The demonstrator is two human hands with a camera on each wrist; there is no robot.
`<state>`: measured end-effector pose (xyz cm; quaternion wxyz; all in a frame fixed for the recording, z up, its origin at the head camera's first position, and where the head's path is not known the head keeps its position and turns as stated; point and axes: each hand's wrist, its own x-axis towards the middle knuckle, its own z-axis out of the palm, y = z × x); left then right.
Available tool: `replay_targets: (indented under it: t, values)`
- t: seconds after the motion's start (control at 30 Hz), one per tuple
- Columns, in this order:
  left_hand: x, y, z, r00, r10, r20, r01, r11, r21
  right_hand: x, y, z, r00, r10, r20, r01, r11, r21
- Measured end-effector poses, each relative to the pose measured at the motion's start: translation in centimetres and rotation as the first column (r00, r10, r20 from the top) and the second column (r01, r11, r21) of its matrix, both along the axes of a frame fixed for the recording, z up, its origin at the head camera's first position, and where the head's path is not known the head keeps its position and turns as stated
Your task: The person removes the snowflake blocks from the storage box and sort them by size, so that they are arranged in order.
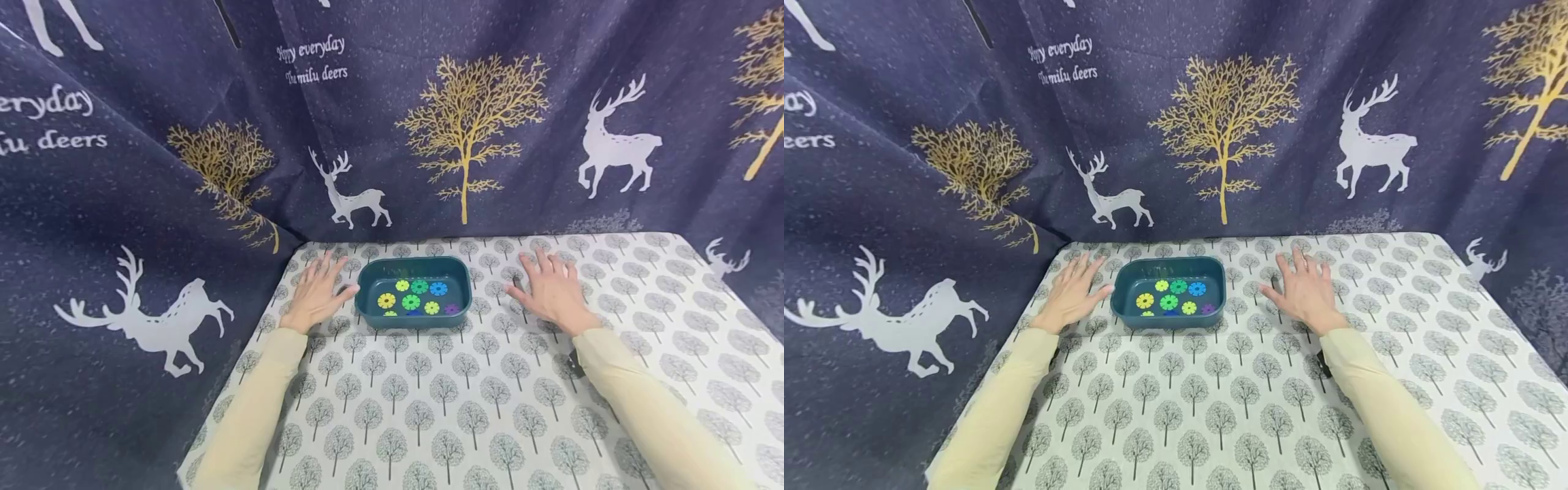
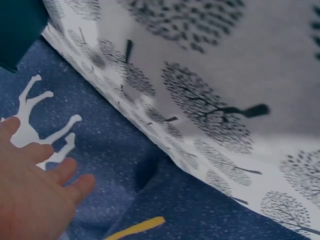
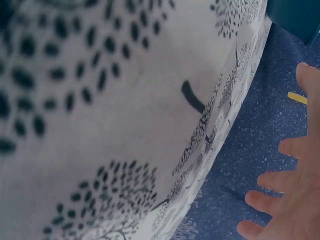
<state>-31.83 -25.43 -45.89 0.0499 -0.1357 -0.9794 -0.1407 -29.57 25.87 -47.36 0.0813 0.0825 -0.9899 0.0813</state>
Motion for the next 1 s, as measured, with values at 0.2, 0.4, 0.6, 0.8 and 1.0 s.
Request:
replay_targets:
  t: [0.2,0.4,0.6,0.8,1.0]
  values:
    - [0.0,0.7,-0.1,0.999,-0.032,-0.031,0.031,0.999,-0.041,0.1,-0.9,0.3,1.0,0.011,0.029,-0.011,1.0,-0.011]
    - [0.2,2.0,0.2,0.999,-0.046,-0.006,0.047,0.997,0.062,0.5,-3.2,1.7,0.998,0.064,-0.009,-0.065,0.984,-0.168]
    - [0.5,3.8,-0.4,0.993,-0.096,0.067,0.078,0.971,0.228,0.4,-6.3,3.0,0.985,0.168,0.04,-0.145,0.928,-0.343]
    - [0.5,5.3,-1.0,0.988,-0.108,0.115,0.074,0.962,0.263,-0.1,-9.7,4.0,0.966,0.245,0.081,-0.195,0.9,-0.391]
    - [0.7,5.8,-1.3,0.989,-0.083,0.122,0.053,0.972,0.231,-0.8,-12.8,4.6,0.944,0.309,0.112,-0.252,0.899,-0.357]
